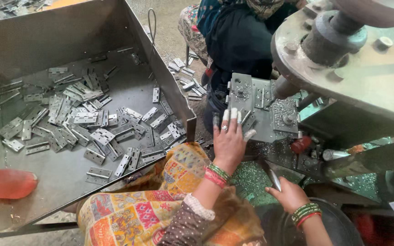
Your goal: The person repeatedly picks small metal brackets from a metal bin, places them into a press machine, and operates the lever to punch holes. The processed parts are dropped back into the bin. The task is performed continuously throughout the clip.
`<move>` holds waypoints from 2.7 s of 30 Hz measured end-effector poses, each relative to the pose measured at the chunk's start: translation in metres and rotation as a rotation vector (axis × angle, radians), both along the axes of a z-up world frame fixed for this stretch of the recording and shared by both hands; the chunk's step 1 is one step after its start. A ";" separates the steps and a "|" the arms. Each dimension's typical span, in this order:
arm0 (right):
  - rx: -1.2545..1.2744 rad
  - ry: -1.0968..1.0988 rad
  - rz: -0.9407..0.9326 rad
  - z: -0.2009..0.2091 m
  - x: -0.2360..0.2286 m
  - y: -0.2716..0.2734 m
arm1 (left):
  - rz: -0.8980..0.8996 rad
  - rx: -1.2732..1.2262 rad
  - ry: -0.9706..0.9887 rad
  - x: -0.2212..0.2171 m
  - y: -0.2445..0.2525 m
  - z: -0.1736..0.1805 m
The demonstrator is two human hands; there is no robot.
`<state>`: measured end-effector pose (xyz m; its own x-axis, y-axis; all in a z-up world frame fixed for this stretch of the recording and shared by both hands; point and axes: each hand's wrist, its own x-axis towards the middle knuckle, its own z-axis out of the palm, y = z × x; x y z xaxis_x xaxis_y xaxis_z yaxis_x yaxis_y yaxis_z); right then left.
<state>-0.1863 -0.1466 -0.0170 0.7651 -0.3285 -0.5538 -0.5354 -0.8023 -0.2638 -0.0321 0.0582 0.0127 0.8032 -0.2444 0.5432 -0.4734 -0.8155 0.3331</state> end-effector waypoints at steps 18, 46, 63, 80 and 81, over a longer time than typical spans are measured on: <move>-0.140 -0.113 0.051 -0.060 -0.015 -0.019 | -0.131 0.145 0.122 0.031 -0.077 -0.013; -0.176 -0.139 0.130 -0.091 -0.020 -0.043 | -0.133 0.223 0.156 0.047 -0.080 -0.007; -0.094 -0.129 0.065 -0.106 -0.027 -0.042 | -0.155 0.163 0.160 0.061 -0.081 -0.012; -0.165 -0.139 0.150 -0.015 0.010 -0.014 | -0.135 0.180 -0.099 -0.040 -0.044 0.013; -0.138 -0.163 0.158 -0.013 0.007 -0.009 | -0.124 0.075 -0.136 -0.048 -0.039 0.010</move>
